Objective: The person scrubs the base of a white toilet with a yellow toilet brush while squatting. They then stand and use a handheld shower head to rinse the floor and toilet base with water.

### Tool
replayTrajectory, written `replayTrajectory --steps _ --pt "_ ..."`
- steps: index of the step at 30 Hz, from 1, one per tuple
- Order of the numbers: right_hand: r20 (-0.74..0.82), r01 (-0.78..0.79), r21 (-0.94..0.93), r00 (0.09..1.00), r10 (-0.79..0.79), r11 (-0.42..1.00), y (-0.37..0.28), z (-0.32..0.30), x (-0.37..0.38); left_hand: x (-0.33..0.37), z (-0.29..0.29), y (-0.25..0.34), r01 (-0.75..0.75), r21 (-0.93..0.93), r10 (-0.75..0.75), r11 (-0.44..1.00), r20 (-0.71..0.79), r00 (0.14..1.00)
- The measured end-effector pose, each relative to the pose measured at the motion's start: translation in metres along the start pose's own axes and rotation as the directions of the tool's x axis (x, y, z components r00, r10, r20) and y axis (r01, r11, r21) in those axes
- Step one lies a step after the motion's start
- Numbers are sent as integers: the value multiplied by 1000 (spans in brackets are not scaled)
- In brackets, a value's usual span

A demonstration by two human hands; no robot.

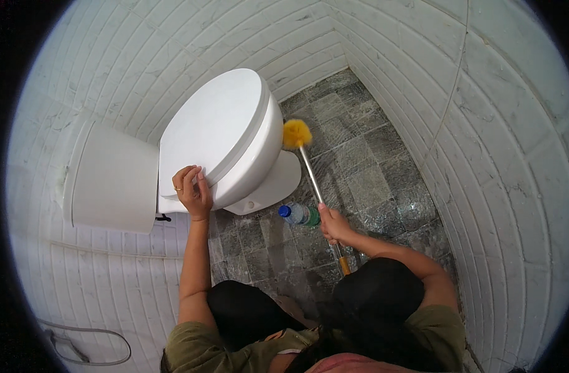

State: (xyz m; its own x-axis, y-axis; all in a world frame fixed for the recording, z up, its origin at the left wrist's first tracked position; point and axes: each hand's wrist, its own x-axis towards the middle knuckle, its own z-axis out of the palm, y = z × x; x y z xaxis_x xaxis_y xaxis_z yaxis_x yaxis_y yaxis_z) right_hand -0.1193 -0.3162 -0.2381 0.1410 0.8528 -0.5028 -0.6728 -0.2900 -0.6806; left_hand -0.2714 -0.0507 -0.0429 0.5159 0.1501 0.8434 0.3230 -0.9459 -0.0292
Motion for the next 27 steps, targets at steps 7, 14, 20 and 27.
replayTrajectory --steps 7,14,20,27 --pt "63 -61 -80 996 66 995 17 -15 32 1 1 3 13 -24 -13 1000 -8 1000" --pt "130 -253 -46 958 257 966 32 -2 9 1 -2 1 -58 18 58 998 -21 998" --pt "101 -68 89 993 59 994 4 -2 -3 2 -1 2 -47 -9 47 999 -12 999" --pt "151 -157 80 978 144 984 34 3 -17 0 1 0 -40 -14 40 999 -17 999"
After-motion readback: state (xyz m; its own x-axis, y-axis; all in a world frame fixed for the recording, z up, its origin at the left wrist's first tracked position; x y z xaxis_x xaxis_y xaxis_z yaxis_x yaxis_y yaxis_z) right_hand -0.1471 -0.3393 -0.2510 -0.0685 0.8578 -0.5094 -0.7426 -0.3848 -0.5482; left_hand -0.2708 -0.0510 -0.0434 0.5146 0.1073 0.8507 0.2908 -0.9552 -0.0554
